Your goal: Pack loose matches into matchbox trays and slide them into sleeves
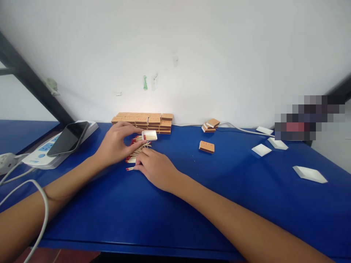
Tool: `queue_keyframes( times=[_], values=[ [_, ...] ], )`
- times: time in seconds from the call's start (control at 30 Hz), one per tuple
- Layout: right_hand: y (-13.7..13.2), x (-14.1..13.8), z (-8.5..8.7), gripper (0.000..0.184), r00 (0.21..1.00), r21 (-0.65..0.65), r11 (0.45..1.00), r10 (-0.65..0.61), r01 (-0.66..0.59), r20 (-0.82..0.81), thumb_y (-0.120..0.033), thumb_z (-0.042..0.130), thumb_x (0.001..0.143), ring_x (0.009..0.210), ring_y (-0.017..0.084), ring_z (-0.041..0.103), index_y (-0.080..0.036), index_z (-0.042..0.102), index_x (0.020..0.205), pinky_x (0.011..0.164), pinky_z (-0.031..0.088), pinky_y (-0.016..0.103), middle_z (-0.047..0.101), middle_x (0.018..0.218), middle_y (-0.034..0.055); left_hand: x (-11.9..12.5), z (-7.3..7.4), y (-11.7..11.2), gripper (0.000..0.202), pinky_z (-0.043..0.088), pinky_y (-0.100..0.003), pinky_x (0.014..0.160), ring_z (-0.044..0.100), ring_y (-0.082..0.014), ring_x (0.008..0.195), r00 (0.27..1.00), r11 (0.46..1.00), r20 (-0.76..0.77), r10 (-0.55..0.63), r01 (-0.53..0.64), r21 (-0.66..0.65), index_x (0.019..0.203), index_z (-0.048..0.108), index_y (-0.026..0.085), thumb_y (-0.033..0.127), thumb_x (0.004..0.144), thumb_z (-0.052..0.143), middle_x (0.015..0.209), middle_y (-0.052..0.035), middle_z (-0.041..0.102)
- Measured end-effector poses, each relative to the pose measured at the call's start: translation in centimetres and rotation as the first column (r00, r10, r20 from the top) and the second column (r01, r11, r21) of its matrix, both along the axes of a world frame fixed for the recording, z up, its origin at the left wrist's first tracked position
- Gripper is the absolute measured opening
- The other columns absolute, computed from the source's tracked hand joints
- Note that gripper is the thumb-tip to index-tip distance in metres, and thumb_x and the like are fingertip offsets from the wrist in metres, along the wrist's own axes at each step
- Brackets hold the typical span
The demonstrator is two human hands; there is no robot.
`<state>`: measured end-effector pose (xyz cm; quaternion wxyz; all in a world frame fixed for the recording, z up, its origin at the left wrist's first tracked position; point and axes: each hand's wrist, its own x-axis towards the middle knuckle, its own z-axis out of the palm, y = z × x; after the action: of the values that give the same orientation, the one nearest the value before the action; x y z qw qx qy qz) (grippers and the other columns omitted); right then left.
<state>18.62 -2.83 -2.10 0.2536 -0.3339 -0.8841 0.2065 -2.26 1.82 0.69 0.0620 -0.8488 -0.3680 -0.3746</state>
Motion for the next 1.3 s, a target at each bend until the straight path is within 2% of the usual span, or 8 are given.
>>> queue_keyframes(
  times=[0.4,0.6,0.73,0.9,1.03,1.23,1.3],
  values=[
    [-0.4,0.3,0.2,0.012,1.0,-0.025,1.0,0.012,-0.011,0.021,-0.02,0.065,0.108,0.088,0.017,0.061,-0.019,0.064,0.096,0.083,0.046,0.032,0.066,0.102,0.0037,-0.2,-0.1,0.1,0.029,0.057,-0.049,0.09,0.069,-0.0315,0.103,1.0,1.0,-0.006,0.002,-0.001,0.008,0.113,0.081,0.02,0.045,0.098,0.078,0.104,-0.0086,0.083],
    [0.6,2.4,1.3,0.012,0.998,0.016,0.999,-0.041,0.042,-0.046,-0.021,0.061,0.109,0.081,0.016,0.056,-0.02,0.062,0.098,0.079,0.044,0.031,0.062,0.099,0.0021,-0.4,-0.3,0.3,0.029,0.057,-0.048,0.093,0.069,-0.0315,0.104,1.0,1.0,-0.025,0.004,-0.004,0.015,0.114,0.081,0.018,0.043,0.099,0.078,0.105,-0.0098,0.083],
    [1.4,3.7,1.6,0.011,0.995,-0.009,0.998,-0.059,0.058,-0.075,-0.022,0.061,0.109,0.079,0.015,0.055,-0.02,0.062,0.098,0.076,0.042,0.03,0.06,0.097,0.0015,-0.4,-0.4,0.3,0.031,0.057,-0.048,0.092,0.069,-0.0315,0.104,0.999,1.0,-0.033,-0.02,0.02,0.023,0.115,0.081,0.018,0.044,0.1,0.077,0.103,-0.0104,0.083],
    [0.3,2.5,1.2,0.011,0.999,-0.071,0.997,0.033,-0.034,-0.013,-0.02,0.067,0.106,0.081,0.015,0.057,-0.019,0.066,0.095,0.079,0.045,0.03,0.063,0.096,0.0014,-0.3,-0.4,0.2,0.031,0.056,-0.048,0.091,0.068,-0.0314,0.103,0.999,1.0,-0.042,-0.027,0.027,-0.001,0.118,0.081,0.019,0.044,0.1,0.077,0.1,-0.0097,0.082],
    [-0.6,1.4,0.8,0.014,0.997,-0.07,0.995,0.073,-0.07,0.038,-0.016,0.069,0.105,0.087,0.016,0.061,-0.018,0.066,0.091,0.084,0.046,0.03,0.064,0.098,0.0023,-0.3,-0.3,0.2,0.031,0.055,-0.047,0.091,0.068,-0.0316,0.103,0.999,1.0,-0.041,-0.028,0.028,0.004,0.118,0.081,0.019,0.043,0.099,0.078,0.1,-0.0102,0.082],
    [-0.6,1.8,1.0,0.007,0.998,-0.054,0.997,0.048,-0.046,0.039,-0.019,0.074,0.102,0.079,0.014,0.056,-0.018,0.067,0.101,0.076,0.044,0.029,0.064,0.101,0.0025,-0.3,-0.3,0.1,0.032,0.056,-0.047,0.09,0.068,-0.0312,0.102,0.998,0.999,-0.048,-0.034,0.036,0.036,0.118,0.081,0.017,0.043,0.1,0.078,0.098,-0.0101,0.081],
    [-0.6,1.7,1.1,0.006,0.998,-0.071,0.997,0.048,-0.045,0.046,-0.019,0.071,0.103,0.079,0.014,0.057,-0.018,0.067,0.099,0.076,0.044,0.029,0.064,0.101,0.0026,-0.3,-0.3,0.1,0.033,0.056,-0.047,0.09,0.068,-0.031,0.101,0.998,0.998,-0.05,-0.032,0.034,0.044,0.117,0.08,0.016,0.044,0.1,0.078,0.098,-0.0099,0.081]
  ],
)
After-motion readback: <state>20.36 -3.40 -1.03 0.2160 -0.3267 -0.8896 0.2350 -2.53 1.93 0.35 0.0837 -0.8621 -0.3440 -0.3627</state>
